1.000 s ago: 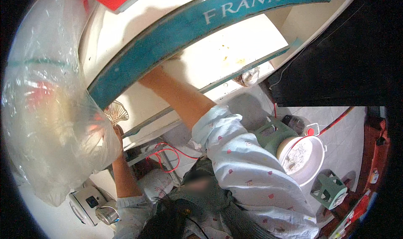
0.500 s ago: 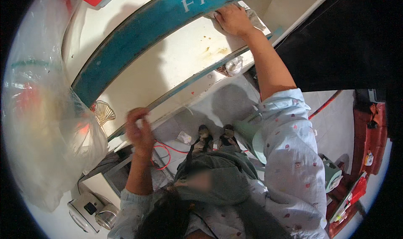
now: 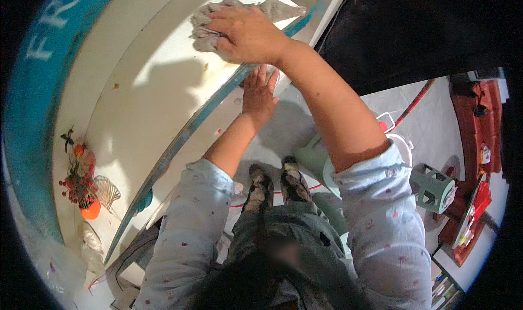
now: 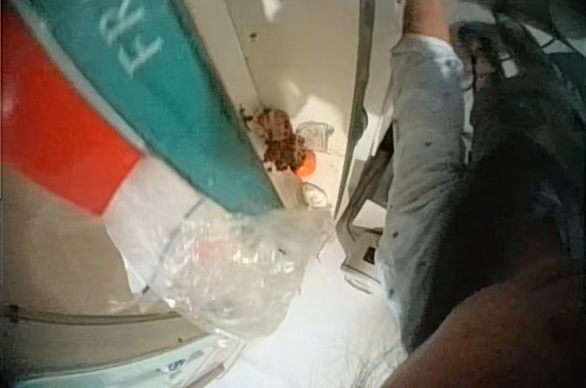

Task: The person wipes the interior surfaces of a white shelving unit with a cloth, repeatedly dipping the cloth into a bucket of water. They remove and reposition several items including a red box, plastic bags, and a mug to access different areas, then wipe the shelves and side panels.

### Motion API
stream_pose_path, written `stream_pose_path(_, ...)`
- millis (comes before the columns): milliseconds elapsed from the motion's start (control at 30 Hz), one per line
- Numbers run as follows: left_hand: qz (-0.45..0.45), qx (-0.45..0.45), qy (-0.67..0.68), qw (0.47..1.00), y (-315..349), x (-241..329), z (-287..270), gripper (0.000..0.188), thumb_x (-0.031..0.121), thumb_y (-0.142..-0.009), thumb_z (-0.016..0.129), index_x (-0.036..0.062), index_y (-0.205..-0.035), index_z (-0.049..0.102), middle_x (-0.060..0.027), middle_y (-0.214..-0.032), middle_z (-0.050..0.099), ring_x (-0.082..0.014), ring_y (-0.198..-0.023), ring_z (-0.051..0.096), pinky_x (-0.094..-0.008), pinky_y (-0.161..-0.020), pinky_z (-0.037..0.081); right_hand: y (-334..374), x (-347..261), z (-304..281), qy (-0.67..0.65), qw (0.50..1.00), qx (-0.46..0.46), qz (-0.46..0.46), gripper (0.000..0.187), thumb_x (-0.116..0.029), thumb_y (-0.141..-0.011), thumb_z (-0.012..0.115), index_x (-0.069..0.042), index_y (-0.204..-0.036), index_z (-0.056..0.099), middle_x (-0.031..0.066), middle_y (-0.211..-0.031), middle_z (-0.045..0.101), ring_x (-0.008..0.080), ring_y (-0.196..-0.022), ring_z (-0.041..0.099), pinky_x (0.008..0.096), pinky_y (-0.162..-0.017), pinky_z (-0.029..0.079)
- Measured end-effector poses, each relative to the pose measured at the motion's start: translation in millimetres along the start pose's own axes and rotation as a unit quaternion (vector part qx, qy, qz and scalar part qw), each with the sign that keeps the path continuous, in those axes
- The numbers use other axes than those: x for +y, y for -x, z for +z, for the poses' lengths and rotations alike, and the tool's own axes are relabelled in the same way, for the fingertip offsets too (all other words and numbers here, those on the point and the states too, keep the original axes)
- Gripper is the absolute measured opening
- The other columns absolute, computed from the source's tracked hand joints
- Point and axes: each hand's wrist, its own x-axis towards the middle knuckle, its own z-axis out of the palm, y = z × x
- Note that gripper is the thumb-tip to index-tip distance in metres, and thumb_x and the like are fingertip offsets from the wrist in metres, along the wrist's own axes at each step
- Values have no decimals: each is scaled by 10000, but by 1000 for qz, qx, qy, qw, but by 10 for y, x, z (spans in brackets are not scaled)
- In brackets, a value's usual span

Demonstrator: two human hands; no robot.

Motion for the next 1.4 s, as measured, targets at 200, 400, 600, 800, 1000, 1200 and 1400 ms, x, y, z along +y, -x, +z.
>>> stream_pose_path(200,-87,46,230,968,-90,-469,425,541,422,-895,479,-8,-1222,488,-254,-1205,508,-404,-1100,473,-457,-975,309,14,20,12,-12,1000,10,12,282,-298,-808,503,-176,-1014,652,65,-1068,608,251,-1081,535,459,-879,391)
stream_pose_path(400,-103,0,60,993,263,-953,254,404,319,-903,465,40,-1181,559,-222,-1261,478,-390,-1145,473,-428,-950,392,-65,-36,-71,5,998,-46,38,286,-314,-801,515,-176,-996,672,66,-1037,624,267,-1064,552,454,-886,398)
stream_pose_path(600,1,-25,-119,993,570,-1058,-138,282,69,-845,556,17,-1122,563,-223,-1180,524,-383,-1090,511,-417,-943,420,7,19,-62,-61,998,8,12,330,-307,-853,477,-59,-990,646,145,-1082,606,333,-1052,535,486,-892,402)
stream_pose_path(800,-199,71,173,962,1055,-1402,-129,268,31,-869,509,-44,-1126,530,-250,-1170,521,-390,-1081,503,-415,-947,401,-80,-88,-32,-21,996,-34,78,248,-284,-790,548,-167,-964,680,62,-1027,619,266,-1038,559,429,-868,413)
stream_pose_path(1000,-283,66,80,953,1236,-1602,-765,291,117,-871,503,-27,-1121,540,-241,-1167,531,-378,-1077,513,-423,-939,403,70,-741,236,-35,997,14,71,241,-274,-751,597,-156,-944,678,54,-1009,597,246,-1097,501,409,-875,398)
stream_pose_path(1200,-358,-113,-111,920,1704,-1335,-1177,328,202,-873,497,-11,-1116,549,-233,-1163,541,-365,-1073,523,-430,-930,405,129,-1580,205,-72,990,-114,-33,258,-248,-711,612,-158,-945,673,47,-1161,559,253,-1142,474,374,-918,359)
stream_pose_path(1400,-403,-232,-130,876,1909,-1204,-1306,375,288,-875,491,5,-1111,559,-224,-1159,552,-353,-1070,533,-438,-922,407,245,-1086,251,-163,984,-35,-70,309,-130,-719,600,-163,-1021,660,37,-1166,578,223,-1213,456,404,-955,359)
